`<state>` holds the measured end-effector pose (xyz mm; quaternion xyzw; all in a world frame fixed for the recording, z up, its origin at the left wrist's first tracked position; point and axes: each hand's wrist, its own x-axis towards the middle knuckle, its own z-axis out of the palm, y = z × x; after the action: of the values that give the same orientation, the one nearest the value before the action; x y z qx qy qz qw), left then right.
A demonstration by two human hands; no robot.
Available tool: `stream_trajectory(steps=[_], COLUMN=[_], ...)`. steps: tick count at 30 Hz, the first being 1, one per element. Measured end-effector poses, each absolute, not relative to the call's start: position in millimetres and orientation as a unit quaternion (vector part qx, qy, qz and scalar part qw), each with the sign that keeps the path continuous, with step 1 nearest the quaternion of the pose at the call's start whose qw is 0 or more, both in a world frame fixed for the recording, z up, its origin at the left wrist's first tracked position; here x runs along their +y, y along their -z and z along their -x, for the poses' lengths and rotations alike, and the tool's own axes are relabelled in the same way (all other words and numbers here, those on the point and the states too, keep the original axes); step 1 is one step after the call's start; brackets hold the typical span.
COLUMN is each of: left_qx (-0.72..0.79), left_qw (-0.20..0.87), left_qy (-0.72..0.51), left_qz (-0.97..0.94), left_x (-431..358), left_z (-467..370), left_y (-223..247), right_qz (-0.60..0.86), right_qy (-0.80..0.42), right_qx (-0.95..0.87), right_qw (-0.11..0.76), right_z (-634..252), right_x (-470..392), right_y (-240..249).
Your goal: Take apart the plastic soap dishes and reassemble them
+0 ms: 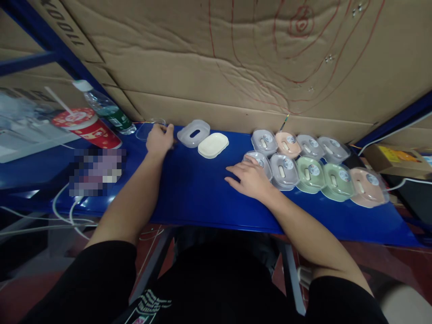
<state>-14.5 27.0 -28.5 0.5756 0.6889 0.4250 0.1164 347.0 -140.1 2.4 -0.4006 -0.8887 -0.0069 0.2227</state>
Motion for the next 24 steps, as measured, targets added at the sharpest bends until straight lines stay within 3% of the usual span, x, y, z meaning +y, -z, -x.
stream_trajectory(steps=[3,7,13,24], left_qx=[0.736,0.624,0.487,0.690], left_qw=[0.050,0.010,0.025,-0.019], left_qy=[-0.403,-0.372,-0.193,-0.078], left_qz=[-0.541,-0.687,-0.851,-0.719], left_x=[22.0,14.8,-2.9,-14.8], left_z=[9.7,-11.3,-46.7,-46.8], left_y=[20.5,14.3,14.8,3.6], right_qz=[0.400,0.401,0.398,0.389], right_qy=[0.006,0.007,0.003,0.012], right_qx=[-0.889,-0.888,-0.888,-0.890], right_qw=[0.220,0.223,0.230,0.236], right_z=[-346.7,-346.3,-346.4,-347.6], right_x=[-140.3,-140.5,-140.1,-139.3], right_y=[-2.7,-3.1,-2.0,-0.2])
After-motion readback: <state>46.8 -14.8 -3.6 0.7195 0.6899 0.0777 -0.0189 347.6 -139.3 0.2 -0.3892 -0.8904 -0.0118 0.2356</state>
